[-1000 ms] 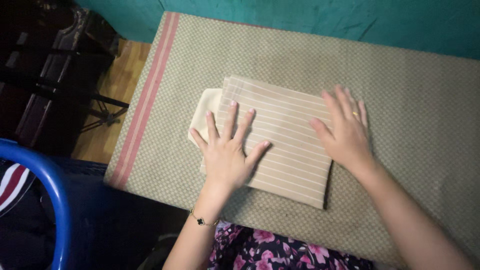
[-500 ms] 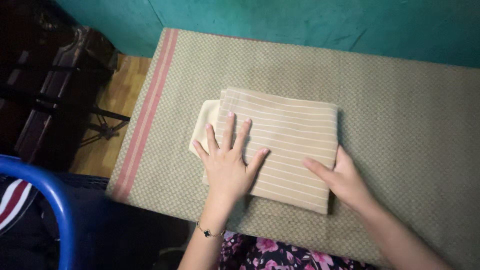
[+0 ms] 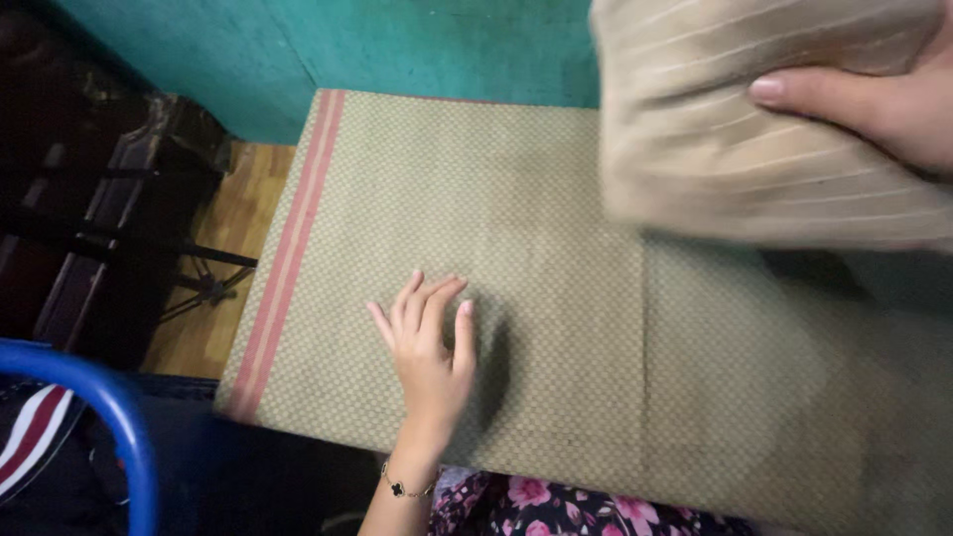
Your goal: The person folds a red t-shirt, a beige striped shirt, and a pair of dark jeans on a patterned mat. Each item is smoothed, folded into a compact rectangle, and placed into an orange basket.
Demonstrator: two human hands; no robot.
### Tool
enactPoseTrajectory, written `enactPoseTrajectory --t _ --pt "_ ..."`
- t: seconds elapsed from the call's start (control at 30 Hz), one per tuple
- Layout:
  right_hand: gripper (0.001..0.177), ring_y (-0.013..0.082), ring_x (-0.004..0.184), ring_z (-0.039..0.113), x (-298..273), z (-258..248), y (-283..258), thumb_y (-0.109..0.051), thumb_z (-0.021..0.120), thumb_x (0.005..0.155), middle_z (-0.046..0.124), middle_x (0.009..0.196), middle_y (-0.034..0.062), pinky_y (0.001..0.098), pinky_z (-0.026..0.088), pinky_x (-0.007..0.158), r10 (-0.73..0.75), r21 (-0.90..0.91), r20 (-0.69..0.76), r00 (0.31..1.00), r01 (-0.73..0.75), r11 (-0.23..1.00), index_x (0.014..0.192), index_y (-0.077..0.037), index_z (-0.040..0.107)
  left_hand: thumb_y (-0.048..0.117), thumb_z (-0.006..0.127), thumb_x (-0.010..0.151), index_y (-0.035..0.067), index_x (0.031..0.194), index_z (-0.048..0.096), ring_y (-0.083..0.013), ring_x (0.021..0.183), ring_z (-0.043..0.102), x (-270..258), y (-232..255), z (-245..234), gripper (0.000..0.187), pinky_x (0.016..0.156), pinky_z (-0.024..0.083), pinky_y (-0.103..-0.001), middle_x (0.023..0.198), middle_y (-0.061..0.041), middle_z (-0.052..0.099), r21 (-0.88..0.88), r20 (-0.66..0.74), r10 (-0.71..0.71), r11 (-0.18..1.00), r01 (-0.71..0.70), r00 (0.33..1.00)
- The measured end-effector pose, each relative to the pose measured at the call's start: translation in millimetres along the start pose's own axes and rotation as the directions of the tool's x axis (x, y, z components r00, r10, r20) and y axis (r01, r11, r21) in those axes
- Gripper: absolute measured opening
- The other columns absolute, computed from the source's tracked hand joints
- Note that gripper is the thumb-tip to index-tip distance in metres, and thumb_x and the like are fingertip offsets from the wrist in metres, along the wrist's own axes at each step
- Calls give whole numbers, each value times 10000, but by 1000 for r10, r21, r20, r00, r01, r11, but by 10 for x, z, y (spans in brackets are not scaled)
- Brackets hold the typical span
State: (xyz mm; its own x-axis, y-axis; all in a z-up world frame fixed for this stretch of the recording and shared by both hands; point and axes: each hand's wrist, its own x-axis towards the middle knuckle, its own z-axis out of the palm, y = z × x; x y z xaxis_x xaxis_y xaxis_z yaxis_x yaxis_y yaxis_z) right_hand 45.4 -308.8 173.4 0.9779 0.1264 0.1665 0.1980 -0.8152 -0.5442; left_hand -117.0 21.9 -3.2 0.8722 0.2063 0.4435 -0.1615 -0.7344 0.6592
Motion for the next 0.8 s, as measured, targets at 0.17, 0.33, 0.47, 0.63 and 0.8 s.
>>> enactPoseTrajectory --t 0.17,0.33,0.47,0.63,0.8 --pt "728 264 968 726 -957 134 -38 23 639 764 763 1265 90 353 604 741 -349 -476 217 912 411 777 1454 -207 624 176 658 970 107 1076 713 -308 1347 553 -7 106 118 137 1231 98 -686 1119 -43 716 -80 49 -21 996 25 999" --pt "542 207 1106 694 -1603 751 400 -285 677 937 705 1353 87 390 571 884 -437 76 619 653 503 861 1459 -156 611 184 645 982 83 1024 719 -298 1062 679 4 205 160 133 998 454 -473 1011 -102 730 -122 222 -106 983 135 969" --pt "492 201 1012 716 -1550 692 981 -356 663 924 711 1220 85 384 635 842 24 106 527 849 -93 990 1358 -124 639 204 654 967 55 1038 717 -310 888 709 102 355 275 176 793 546 -402 970 -143 738 -216 306 2 974 67 952" --pt "369 180 783 686 -1296 852 1546 -272 714 1023 734 952 107 338 544 682 470 27 -57 881 -470 882 1264 2 664 275 657 957 47 1081 696 -299 819 726 611 526 802 262 745 570 -414 926 -158 730 -234 474 -66 952 198 878" --pt "273 85 726 557 -1381 1223 1940 -234 737 1028 660 850 41 257 454 637 363 396 -165 917 -275 876 1081 30 689 267 708 934 4 1020 653 -348 828 688 841 642 1265 281 735 543 -442 928 -197 711 -228 370 -14 968 106 929"
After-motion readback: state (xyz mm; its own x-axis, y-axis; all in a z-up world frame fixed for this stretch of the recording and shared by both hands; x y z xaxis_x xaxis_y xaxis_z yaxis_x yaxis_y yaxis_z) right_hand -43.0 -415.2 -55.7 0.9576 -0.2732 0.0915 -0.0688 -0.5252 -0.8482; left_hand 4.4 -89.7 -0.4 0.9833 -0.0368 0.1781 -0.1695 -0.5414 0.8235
